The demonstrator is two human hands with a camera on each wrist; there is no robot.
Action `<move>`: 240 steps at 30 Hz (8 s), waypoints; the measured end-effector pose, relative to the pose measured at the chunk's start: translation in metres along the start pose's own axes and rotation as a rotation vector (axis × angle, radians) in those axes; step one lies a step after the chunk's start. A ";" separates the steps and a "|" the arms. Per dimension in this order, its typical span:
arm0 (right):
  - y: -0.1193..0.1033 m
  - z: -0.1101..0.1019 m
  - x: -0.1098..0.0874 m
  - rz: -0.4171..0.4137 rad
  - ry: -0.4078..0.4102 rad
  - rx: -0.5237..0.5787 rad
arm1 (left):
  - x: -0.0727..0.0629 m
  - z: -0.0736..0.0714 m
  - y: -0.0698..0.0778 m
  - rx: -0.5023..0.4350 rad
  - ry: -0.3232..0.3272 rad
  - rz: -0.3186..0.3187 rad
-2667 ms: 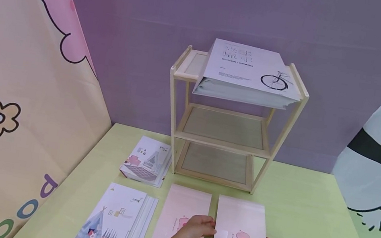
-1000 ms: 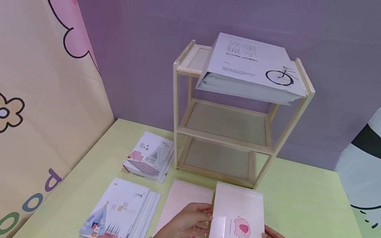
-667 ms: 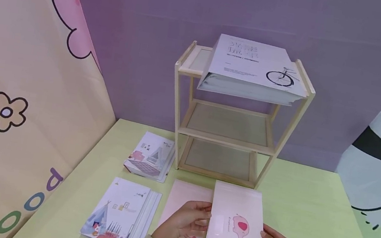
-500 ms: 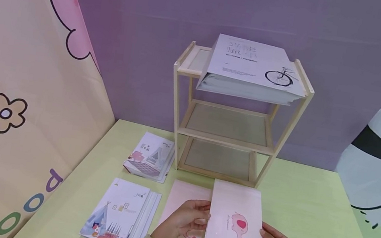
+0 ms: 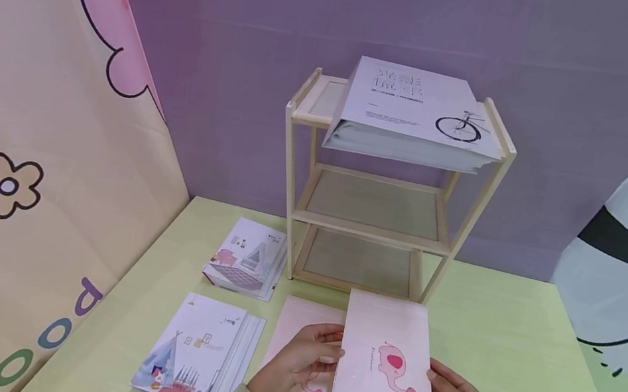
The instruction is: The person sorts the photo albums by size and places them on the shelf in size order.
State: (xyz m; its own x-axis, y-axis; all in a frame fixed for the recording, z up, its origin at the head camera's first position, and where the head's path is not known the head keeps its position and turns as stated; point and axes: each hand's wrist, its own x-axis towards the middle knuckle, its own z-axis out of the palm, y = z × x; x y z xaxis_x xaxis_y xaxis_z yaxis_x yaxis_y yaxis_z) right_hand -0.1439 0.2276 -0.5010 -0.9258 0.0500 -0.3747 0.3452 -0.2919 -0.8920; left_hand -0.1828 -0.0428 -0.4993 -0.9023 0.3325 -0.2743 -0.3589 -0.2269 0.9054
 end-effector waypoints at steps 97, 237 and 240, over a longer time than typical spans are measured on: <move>-0.132 0.057 0.007 -0.346 -0.195 -0.064 | 0.020 0.030 0.147 -0.128 0.054 0.245; -0.197 0.117 0.124 -0.575 0.102 -1.299 | 0.144 0.066 0.181 0.595 0.498 0.319; -0.196 0.117 0.123 -0.593 0.116 -1.311 | 0.145 0.067 0.182 0.588 0.496 0.312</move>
State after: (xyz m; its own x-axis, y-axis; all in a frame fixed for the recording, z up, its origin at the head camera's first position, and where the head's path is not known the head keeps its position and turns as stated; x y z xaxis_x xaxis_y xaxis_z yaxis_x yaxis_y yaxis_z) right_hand -0.3435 0.1793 -0.3431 -0.9847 -0.0547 0.1653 -0.1291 0.8664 -0.4824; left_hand -0.3630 0.0252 -0.3531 -0.9897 -0.1396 0.0309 -0.0155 0.3197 0.9474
